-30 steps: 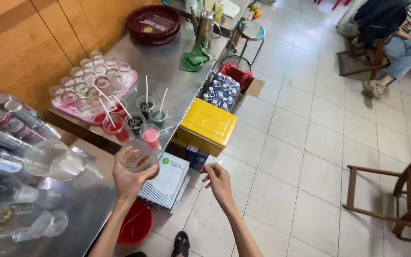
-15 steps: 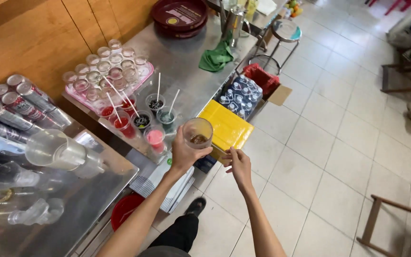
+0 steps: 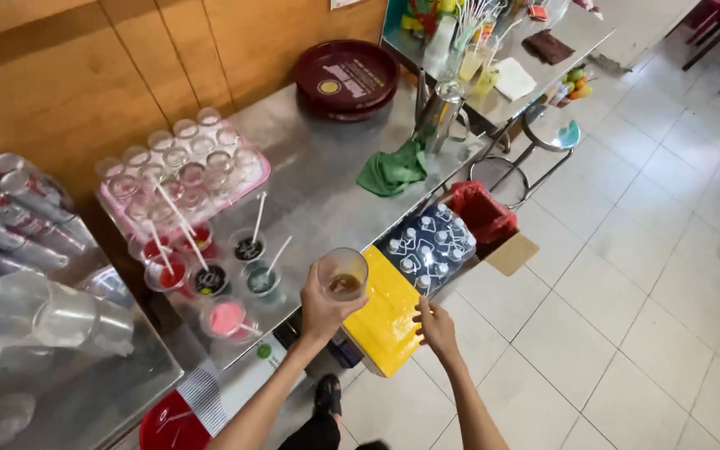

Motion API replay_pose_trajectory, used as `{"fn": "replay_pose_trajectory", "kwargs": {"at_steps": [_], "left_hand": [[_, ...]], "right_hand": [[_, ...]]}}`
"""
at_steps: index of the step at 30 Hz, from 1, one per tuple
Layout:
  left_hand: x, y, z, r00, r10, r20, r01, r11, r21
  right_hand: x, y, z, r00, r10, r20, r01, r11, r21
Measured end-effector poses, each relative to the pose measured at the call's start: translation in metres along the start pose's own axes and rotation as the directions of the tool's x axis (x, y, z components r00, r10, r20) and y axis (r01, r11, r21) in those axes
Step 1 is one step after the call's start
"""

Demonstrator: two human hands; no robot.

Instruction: The person pours a dark liquid from a bottle into a shaker cup, adds water from a pitcher, and scoops a white powder into the cup. They then add ice from a drawer, secure the lid, and shake the cup vigorously to mix the contents.

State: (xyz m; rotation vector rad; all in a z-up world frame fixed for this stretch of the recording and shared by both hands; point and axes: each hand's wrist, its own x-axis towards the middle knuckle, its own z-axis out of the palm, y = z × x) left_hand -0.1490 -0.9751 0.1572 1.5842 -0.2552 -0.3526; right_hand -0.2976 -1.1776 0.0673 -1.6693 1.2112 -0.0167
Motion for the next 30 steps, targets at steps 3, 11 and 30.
{"fn": "replay_pose_trajectory", "kwargs": {"at_steps": [3,11,30], "left_hand": [[0.013,0.007,0.019,0.996,-0.038,-0.086,0.042,0.998,0.049],[0.039,0.011,0.055,0.965,0.023,-0.261,-0.003,0.997,0.076],[0.011,-0.02,0.125,0.68,-0.042,-0.732,0.168,0.981,0.1]], "right_hand": [[0.036,0.004,-0.009,0.999,0.01,0.043,-0.008,0.998,-0.058],[0.142,0.077,-0.012,0.987,0.027,0.158,0.045,0.898,-0.438],[0.204,0.154,-0.009,0.902,0.175,0.395,0.064,0.85,-0.522]]}}
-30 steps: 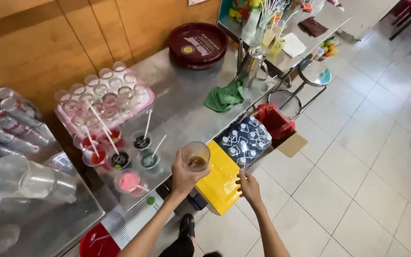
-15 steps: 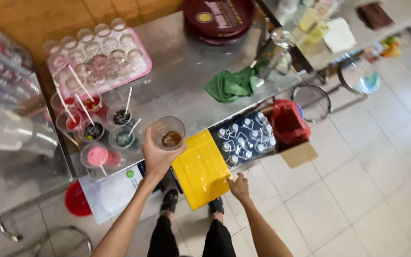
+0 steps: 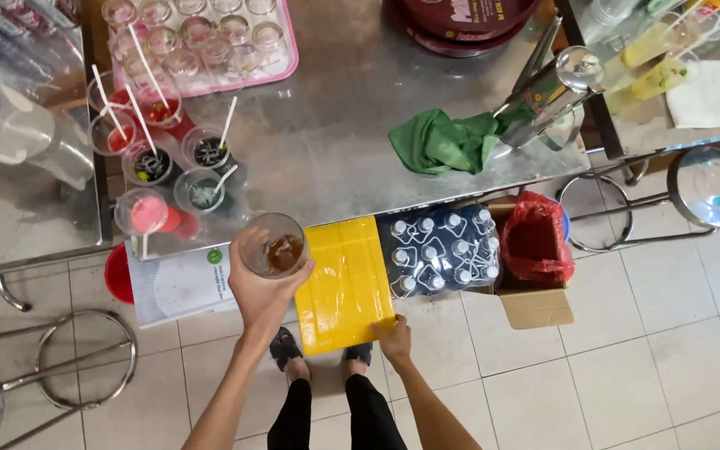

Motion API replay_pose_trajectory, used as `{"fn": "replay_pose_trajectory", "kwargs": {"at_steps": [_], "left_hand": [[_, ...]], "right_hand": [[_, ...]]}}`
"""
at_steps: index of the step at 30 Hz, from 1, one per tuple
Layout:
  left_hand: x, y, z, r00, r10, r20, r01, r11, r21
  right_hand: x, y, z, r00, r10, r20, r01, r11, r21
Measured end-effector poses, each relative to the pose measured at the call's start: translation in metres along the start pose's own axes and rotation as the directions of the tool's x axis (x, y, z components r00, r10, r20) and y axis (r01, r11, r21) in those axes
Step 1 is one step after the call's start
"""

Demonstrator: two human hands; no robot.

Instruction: The person pours a dark liquid from a bottle into a shaker cup, adds water from a pitcher, and scoops a white powder into the cup. They then add ice from a drawer, secure the lid, and shake the cup vigorously to mix the contents.

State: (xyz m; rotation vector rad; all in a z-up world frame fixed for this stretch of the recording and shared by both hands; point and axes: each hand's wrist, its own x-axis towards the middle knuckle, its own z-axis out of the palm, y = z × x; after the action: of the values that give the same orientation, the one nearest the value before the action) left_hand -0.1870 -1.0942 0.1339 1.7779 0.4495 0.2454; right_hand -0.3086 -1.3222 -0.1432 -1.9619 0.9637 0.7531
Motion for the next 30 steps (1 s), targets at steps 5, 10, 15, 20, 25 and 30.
{"fn": "replay_pose_trajectory", "kwargs": {"at_steps": [5,10,15,20,25,30], "left_hand": [[-0.022,0.004,-0.006,0.998,-0.024,-0.056,0.023,0.999,-0.024],[-0.034,0.01,-0.012,0.998,0.025,-0.063,-0.028,0.998,-0.048],[-0.033,0.01,-0.018,0.993,0.035,-0.113,-0.043,0.997,-0.068],[-0.026,0.022,-0.032,0.992,0.047,-0.118,-0.052,0.998,-0.041],[-0.028,0.02,-0.035,0.989,0.07,-0.133,-0.075,0.997,-0.034],[-0.041,0.015,-0.033,0.989,0.036,-0.146,-0.025,0.997,0.075]], "right_hand": [[-0.024,-0.018,-0.018,0.999,-0.052,-0.01,0.053,0.998,0.034],[-0.087,-0.057,-0.067,0.987,-0.004,0.161,-0.056,0.93,0.363],[-0.143,-0.046,-0.125,0.932,0.016,0.362,-0.213,0.831,0.513],[-0.12,0.035,-0.222,0.977,-0.114,0.18,-0.006,0.829,0.559],[-0.126,-0.039,-0.267,0.951,-0.304,0.051,0.232,0.814,0.533],[-0.141,-0.189,-0.226,0.955,-0.266,-0.13,0.271,0.608,0.746]]}}
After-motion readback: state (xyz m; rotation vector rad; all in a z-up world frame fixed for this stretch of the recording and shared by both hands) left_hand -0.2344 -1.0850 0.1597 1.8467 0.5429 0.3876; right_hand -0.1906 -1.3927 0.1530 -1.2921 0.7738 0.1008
